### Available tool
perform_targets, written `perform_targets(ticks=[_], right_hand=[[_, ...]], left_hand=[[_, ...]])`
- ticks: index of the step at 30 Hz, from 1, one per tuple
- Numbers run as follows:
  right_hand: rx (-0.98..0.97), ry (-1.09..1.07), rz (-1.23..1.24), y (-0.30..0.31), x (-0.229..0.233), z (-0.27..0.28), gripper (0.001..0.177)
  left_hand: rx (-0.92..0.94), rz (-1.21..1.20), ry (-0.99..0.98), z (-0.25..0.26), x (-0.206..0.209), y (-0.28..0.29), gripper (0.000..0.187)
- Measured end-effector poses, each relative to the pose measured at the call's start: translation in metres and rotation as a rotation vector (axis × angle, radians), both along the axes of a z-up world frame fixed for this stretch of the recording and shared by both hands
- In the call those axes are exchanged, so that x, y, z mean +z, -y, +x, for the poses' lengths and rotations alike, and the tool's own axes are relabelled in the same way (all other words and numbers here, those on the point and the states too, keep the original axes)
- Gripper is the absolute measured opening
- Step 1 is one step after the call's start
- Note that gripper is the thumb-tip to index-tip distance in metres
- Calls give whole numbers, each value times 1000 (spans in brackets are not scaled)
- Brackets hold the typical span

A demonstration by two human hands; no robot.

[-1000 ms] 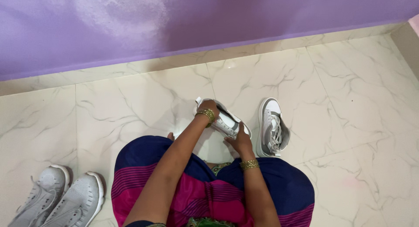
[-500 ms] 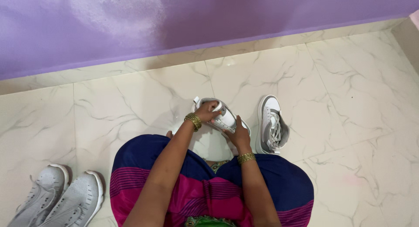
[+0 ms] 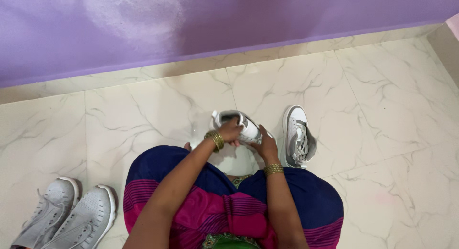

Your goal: The person sits on the floor and removes the laces from a pair of white sneakers. They then re-lace the shoes by threading the laces through the eyelets and tying them.

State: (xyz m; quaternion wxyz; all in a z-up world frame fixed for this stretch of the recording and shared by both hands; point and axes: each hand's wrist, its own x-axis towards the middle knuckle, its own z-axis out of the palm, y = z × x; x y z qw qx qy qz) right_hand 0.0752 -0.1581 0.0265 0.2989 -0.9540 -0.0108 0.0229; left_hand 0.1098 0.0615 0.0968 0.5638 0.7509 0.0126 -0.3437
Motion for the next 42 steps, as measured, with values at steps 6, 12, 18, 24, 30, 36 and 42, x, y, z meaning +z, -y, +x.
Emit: perform_targets(ticks=[6,12,18,24,30,36,42], right_hand=[[-312,108,207,20,-2,-1,30],[-459,99,1147,1,37,-16,17],[-80,598,1141,-60,70,-54,19],[318,648,644,-92,74,-60,31],[227,329,996,-73,71,-53,48],[398,456,490,-73,95,-60,43],[139,435,399,-59,118,-60,46]], left_hand=[[-33,-55,7,-25,8,-17,40],[215,73,224,-36,10,-64,31],[28,222,228,-42,-11,-46,36],[-43,271,284,-37,-33,-39,42],[-29,312,386,-37,-53,-43,51],[-10,282,326,-40,-28,-43,54],[73,256,142,-45,1,-49,45]])
